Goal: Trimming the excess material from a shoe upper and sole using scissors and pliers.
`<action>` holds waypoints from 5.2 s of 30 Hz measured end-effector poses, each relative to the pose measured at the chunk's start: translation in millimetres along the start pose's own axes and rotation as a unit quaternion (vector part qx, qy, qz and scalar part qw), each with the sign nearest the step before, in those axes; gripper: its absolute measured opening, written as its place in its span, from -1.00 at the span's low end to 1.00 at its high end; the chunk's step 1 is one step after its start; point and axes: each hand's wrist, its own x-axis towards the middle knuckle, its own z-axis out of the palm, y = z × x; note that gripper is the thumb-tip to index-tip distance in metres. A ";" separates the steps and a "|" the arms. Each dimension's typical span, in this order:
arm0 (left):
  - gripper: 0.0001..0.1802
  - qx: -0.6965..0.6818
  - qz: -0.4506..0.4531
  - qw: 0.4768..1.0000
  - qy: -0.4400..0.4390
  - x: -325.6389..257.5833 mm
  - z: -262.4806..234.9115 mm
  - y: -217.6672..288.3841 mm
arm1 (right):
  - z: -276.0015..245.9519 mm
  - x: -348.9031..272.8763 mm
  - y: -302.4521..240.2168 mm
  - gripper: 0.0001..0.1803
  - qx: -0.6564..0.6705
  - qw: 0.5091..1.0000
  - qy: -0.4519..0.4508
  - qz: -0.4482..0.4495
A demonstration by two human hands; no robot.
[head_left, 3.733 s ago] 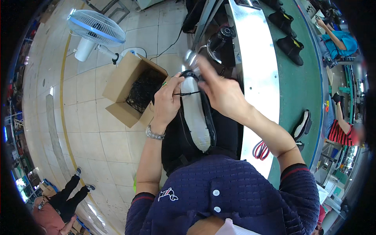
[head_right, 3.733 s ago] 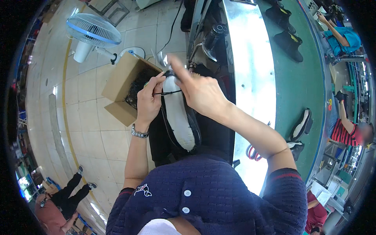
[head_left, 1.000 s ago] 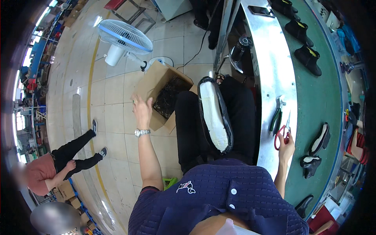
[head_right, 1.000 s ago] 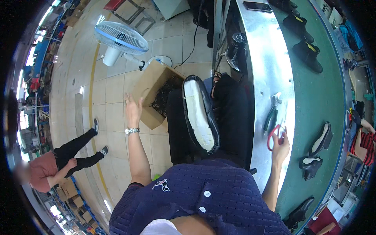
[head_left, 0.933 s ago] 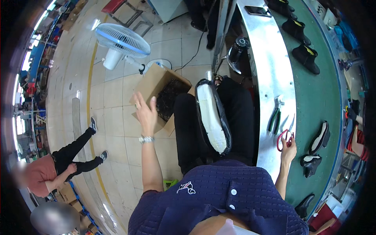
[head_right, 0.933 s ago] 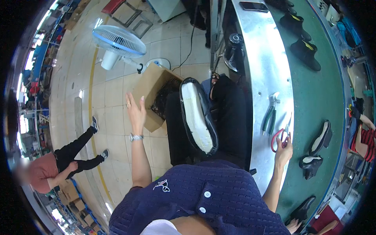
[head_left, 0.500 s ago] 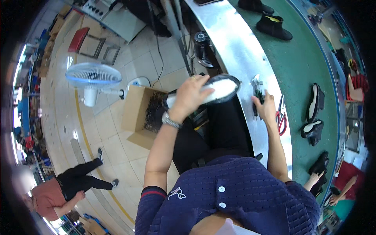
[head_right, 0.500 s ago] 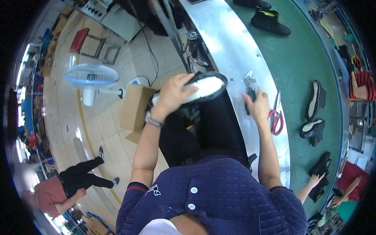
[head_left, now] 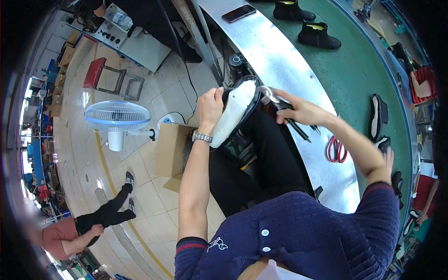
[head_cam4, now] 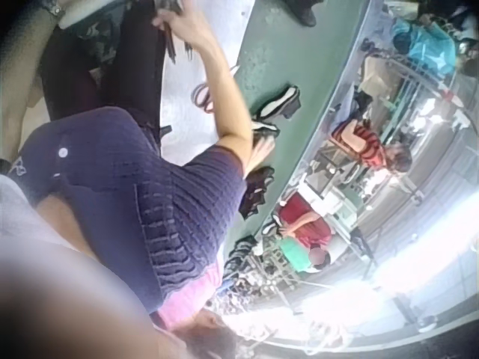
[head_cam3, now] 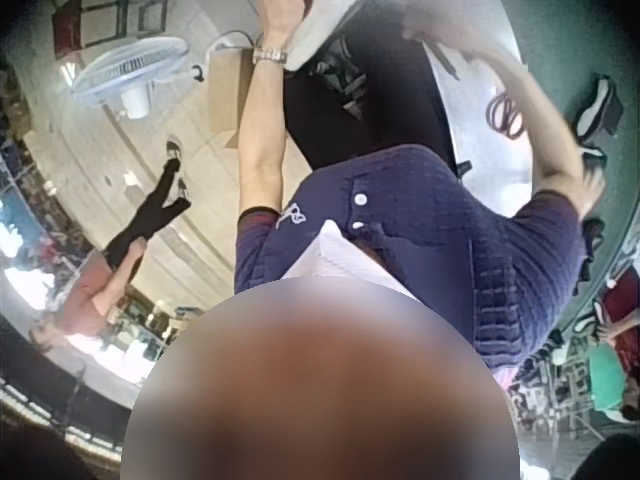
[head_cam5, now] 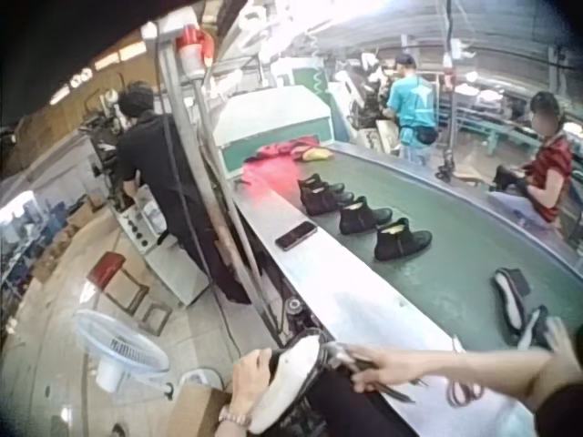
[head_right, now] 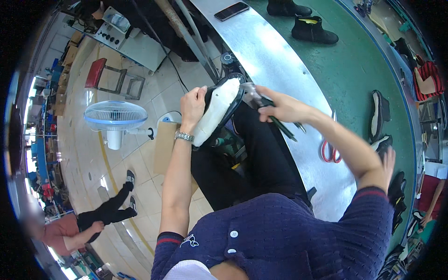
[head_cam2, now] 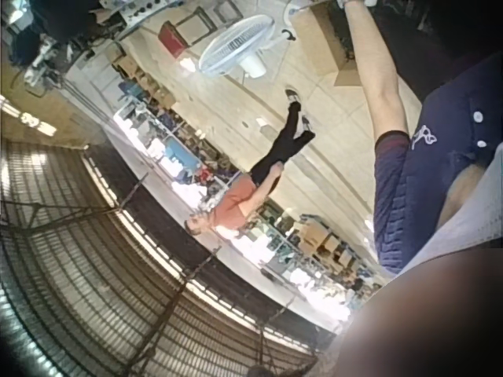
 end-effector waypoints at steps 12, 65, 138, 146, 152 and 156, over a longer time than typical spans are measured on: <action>-0.14 0.060 0.061 0.995 0.052 -93.3 25.6 59.2 | 43.9 14.5 -21.7 -0.40 -0.297 0.954 0.024 -0.037; -0.60 0.021 0.090 0.985 0.144 -108.1 31.2 49.8 | 78.9 30.2 -63.2 -0.31 -0.455 0.880 0.112 -0.077; -0.07 -0.697 -0.308 0.640 -0.097 -218.1 -35.3 0.6 | 134.0 43.6 -102.1 -0.29 -0.574 0.769 -0.144 -0.242; -0.08 -0.690 -0.283 0.656 -0.116 -227.5 -32.1 -12.3 | 148.3 27.7 -84.8 -0.29 -0.535 0.800 -0.143 -0.230; 0.03 -0.693 -0.304 0.636 -0.149 -230.0 -38.3 -15.5 | 156.0 17.8 -94.5 -0.28 -0.511 0.815 -0.136 -0.237; 0.02 -0.685 -0.292 0.649 -0.154 -234.4 -33.1 -19.3 | 161.3 14.8 -81.5 -0.30 -0.540 0.803 -0.179 -0.176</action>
